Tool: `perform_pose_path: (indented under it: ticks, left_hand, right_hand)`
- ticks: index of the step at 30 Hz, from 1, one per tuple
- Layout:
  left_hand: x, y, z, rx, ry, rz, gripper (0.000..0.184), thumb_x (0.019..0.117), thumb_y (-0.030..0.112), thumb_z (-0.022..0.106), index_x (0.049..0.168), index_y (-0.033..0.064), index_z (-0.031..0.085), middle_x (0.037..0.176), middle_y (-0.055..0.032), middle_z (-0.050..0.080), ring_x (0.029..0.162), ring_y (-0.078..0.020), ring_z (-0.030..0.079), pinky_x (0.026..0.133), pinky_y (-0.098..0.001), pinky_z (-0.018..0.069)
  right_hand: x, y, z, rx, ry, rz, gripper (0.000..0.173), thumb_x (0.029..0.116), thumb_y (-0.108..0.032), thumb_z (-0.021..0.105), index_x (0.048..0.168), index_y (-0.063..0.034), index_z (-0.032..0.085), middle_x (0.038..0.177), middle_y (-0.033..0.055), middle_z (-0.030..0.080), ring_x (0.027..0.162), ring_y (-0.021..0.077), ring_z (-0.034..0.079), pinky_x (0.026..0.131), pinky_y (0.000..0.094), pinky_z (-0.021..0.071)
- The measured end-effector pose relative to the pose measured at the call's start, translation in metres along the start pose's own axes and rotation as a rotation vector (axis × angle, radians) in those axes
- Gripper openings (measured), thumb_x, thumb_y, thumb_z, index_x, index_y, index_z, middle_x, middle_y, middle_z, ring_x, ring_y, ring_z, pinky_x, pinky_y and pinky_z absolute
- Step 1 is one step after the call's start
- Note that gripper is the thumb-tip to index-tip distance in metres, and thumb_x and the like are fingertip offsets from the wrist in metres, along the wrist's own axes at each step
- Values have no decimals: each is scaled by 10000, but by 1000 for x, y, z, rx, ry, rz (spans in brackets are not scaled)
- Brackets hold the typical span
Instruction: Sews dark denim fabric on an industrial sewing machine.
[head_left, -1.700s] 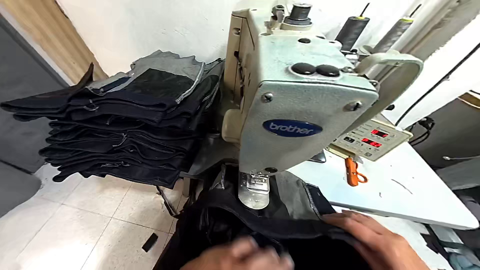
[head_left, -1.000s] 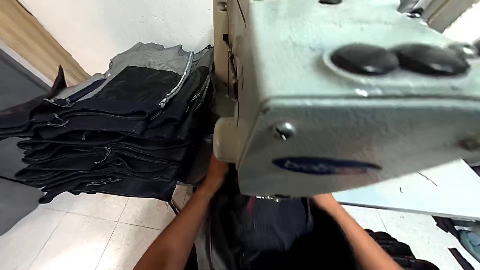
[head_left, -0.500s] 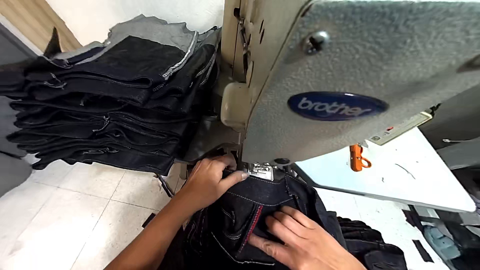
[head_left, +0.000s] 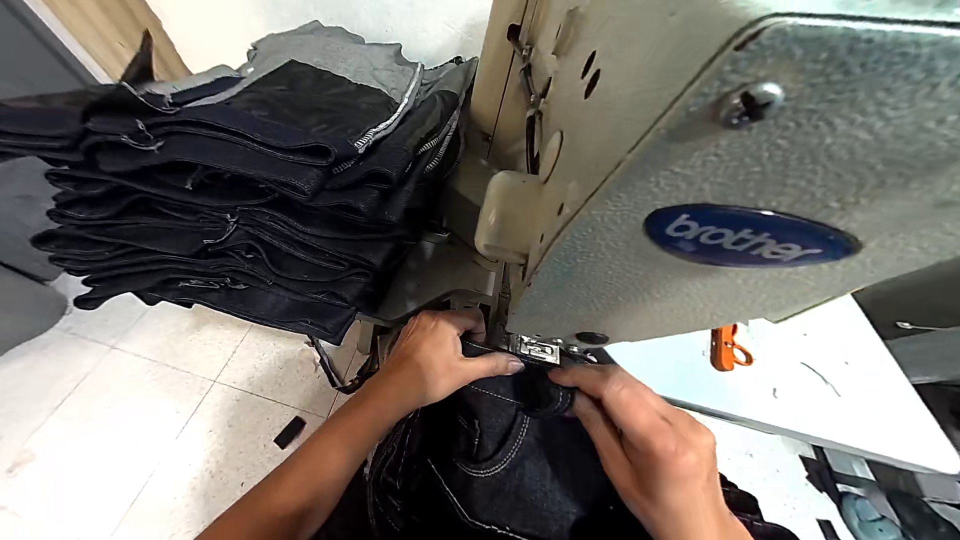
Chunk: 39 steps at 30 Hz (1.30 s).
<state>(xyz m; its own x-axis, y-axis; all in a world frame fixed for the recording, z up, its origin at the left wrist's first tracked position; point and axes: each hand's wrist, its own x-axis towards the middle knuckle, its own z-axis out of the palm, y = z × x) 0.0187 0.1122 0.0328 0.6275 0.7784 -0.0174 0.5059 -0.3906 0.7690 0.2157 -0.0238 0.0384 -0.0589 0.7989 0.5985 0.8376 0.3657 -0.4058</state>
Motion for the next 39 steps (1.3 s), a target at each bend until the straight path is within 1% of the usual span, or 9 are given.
perform_pose_path:
  ticks: [3,9,11,15,20,26,32,35,39]
  left_hand:
    - [0,-3,1,-14,6,27,471,794,571,805,860,115,708,794,-22,683,803,-169,664,734,-445,530]
    - [-12,4,10,281,371,299,429,816,544,763,932,132,736,1005,-78,684,1009,-284,657,859,-507,542]
    - [-29,24,10,371,427,301,362,850,426,760,1008,101,732,993,-110,682,899,-288,682,744,-455,590]
    - [-64,51,17,-321,-33,71,309,980,228,683,1164,-20,669,801,-94,720,632,-142,699,587,-304,599]
    - [-64,44,39,-683,77,-61,186,999,158,653,928,-10,694,811,-49,747,694,-93,740,661,-266,640]
    - [-60,39,47,-648,151,-34,92,895,48,714,845,17,643,768,-47,733,651,-89,727,615,-258,628]
    - [-53,19,44,89,342,433,200,941,282,712,973,87,680,705,-11,635,635,-106,620,607,-224,528]
    - [-42,6,32,402,343,804,177,1039,252,578,1156,209,703,1078,13,698,1008,-185,618,912,-323,476]
    - [-32,-3,25,463,196,873,298,1069,330,526,1288,199,679,1277,23,700,1107,-177,632,960,-307,472]
  right_hand:
    - [0,8,5,355,-102,273,198,1020,-270,583,1051,-110,696,804,-79,699,620,-39,614,547,134,531]
    - [5,19,7,45,-17,143,138,908,-315,684,892,-207,768,856,-40,678,832,-20,601,744,111,468]
    - [7,21,8,-36,-18,53,133,939,-306,663,917,-203,744,861,9,651,851,26,597,771,109,455]
    - [8,21,10,-134,-44,-65,123,978,-168,573,979,-146,694,885,42,685,874,108,646,806,151,501]
    - [8,21,16,-227,34,-159,120,999,-106,546,988,-107,666,851,68,651,806,151,624,748,182,506]
    - [-2,14,13,-287,-46,-251,224,1030,-27,474,1130,-46,673,1000,117,701,968,246,660,902,297,526]
    - [-5,25,10,-146,-73,-156,302,1017,-5,451,1170,-132,678,1022,95,640,1009,191,619,924,226,502]
    - [-6,30,13,-65,-56,-123,312,1012,-14,470,1172,-165,692,1044,96,645,1030,176,623,935,236,509]
    - [-17,60,15,373,-109,115,262,1076,-329,503,1165,-169,690,1058,-8,685,1021,26,644,911,216,535]
